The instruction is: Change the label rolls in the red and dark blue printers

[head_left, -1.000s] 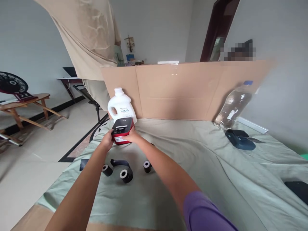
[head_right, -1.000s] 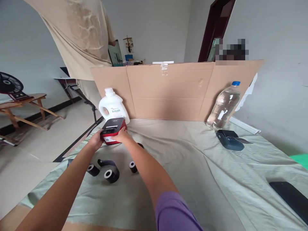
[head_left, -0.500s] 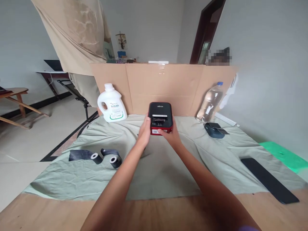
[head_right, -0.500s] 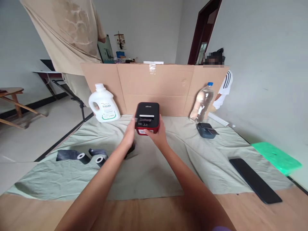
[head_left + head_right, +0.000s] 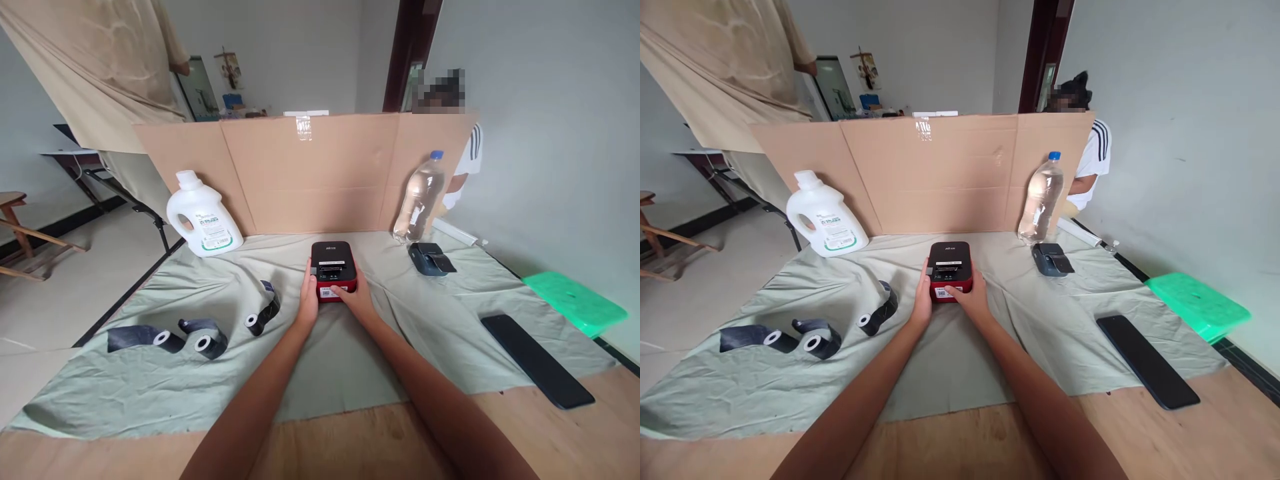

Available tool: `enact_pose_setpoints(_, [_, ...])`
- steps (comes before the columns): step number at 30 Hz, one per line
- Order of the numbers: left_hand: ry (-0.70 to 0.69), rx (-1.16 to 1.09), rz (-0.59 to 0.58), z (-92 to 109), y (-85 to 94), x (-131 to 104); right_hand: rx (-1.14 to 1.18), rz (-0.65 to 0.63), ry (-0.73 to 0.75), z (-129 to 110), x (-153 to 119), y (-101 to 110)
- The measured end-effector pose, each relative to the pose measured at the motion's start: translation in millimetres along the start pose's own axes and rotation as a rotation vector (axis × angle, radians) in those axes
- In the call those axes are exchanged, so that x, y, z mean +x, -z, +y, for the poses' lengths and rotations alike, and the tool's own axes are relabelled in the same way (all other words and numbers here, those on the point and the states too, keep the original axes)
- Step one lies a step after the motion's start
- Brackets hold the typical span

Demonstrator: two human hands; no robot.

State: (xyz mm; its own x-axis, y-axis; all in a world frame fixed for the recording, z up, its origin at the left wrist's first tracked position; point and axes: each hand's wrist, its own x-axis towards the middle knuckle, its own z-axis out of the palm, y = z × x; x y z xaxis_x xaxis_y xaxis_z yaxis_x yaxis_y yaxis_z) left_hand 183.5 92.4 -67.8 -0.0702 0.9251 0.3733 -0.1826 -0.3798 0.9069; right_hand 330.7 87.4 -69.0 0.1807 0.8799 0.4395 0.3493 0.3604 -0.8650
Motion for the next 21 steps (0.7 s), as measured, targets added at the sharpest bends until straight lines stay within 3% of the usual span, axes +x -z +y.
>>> enact_pose_setpoints(10, [0.079, 0.05, 0.042, 16.1, 5.0, -26.0, -0.009, -0.104, -0.061, -9.2, -24.0, 4.6])
enact_pose_setpoints(21, [-0.051, 0.13, 0.043, 16.3, 8.9, -26.6, 0.076, -0.111, -0.027, -5.2, -26.2, 3.6])
